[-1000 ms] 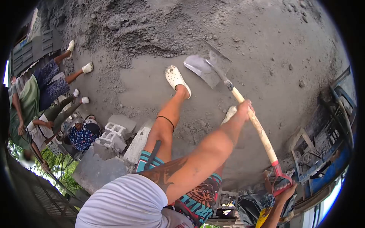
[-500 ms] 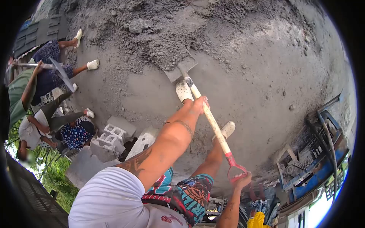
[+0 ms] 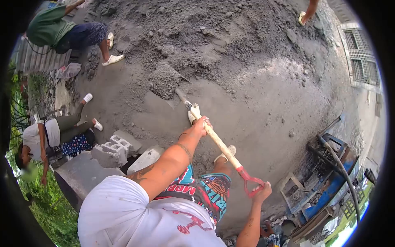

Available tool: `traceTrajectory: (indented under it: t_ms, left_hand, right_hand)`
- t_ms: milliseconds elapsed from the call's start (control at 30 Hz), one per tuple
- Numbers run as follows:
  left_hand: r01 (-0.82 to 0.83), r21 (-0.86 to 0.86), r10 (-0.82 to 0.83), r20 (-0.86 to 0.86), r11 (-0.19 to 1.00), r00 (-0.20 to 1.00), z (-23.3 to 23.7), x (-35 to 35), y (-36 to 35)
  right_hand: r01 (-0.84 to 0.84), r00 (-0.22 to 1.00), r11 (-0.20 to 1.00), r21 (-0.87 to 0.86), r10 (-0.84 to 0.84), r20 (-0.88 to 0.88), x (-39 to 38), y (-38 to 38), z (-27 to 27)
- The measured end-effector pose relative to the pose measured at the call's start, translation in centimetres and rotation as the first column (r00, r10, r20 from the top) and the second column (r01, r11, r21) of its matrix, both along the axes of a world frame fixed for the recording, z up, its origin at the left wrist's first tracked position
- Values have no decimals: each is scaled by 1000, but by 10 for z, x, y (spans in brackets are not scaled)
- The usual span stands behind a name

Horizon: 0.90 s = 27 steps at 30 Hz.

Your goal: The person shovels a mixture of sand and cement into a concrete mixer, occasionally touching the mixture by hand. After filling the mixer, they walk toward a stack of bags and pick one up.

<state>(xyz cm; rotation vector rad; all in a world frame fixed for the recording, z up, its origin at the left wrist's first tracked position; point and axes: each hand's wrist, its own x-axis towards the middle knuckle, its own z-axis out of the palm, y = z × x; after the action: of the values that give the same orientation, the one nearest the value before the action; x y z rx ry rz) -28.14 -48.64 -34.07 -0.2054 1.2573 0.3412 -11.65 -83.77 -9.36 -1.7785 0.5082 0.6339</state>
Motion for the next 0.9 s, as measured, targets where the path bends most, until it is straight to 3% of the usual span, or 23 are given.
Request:
traceTrajectory:
  t_ms: [67, 167, 233, 267, 333, 400, 467, 533, 600, 633, 667, 733, 767, 800, 867, 900]
  left_hand:
    - [-141, 70, 143, -29, 988, 989, 20, -29, -3]
    - [-319, 224, 346, -92, 921, 934, 86, -77, -7]
    - [-371, 385, 474, -217, 845, 853, 133, -121, -14]
    - [-417, 445, 529, -159, 792, 834, 177, -145, -19]
    - [-461, 591, 631, -106, 662, 769, 263, -187, -37]
    - [-497, 699, 693, 3, 514, 721, 320, -233, -44]
    - [-464, 801, 728, 53, 378, 684, 386, -273, -62]
    - [-515, 829, 603, 299, 221, 740, 430, -325, -85]
    - [-539, 841, 607, 399, 57, 687, 477, -361, -118]
    - [-559, 829, 596, 460, -23, 658, 490, -379, -133]
    - [-589, 806, 589, 505, -60, 631, 498, -396, -149]
    - [-676, 724, 557, 621, -138, 551, 481, -439, -173]
    - [-704, 697, 592, 627, -137, 506, 466, -454, -186]
    - [-731, 668, 625, 631, -137, 459, 457, -461, -194]
    - [-732, 672, 668, 597, -113, 445, 459, -450, -206]
    - [-730, 679, 713, 551, -79, 435, 462, -445, -206]
  right_hand:
    - [-64, 998, 993, 103, 66, -18, 13, -19, -7]
    - [-250, 956, 940, 232, 277, -92, 13, -29, -22]
    - [-169, 920, 939, 300, 260, -294, 2, -17, -29]
    - [-257, 878, 903, 345, 367, -306, -3, -6, -34]
    - [-282, 885, 849, 446, 410, -221, -20, 7, -37]
    - [-288, 827, 794, 536, 488, -278, -43, 38, -1]
    - [-499, 767, 543, 675, 640, 52, -62, 56, 21]
    - [-533, 718, 458, 712, 689, 95, -84, 67, 62]
    - [-703, 600, 185, 687, 672, 434, -104, 76, 99]
    - [-781, 518, 72, 621, 630, 578, -113, 78, 119]
    - [-780, 514, 63, 622, 631, 581, -122, 76, 141]
    - [-948, 163, -187, 259, 416, 895, -140, 72, 172]
    - [-930, 127, -258, 260, 438, 890, -144, 71, 173]
    - [-931, 125, -260, 255, 431, 894, -142, 72, 175]
    - [-944, -17, -317, 95, 333, 943, -141, 78, 176]
    - [-954, 97, -240, 182, 327, 940, -138, 78, 164]
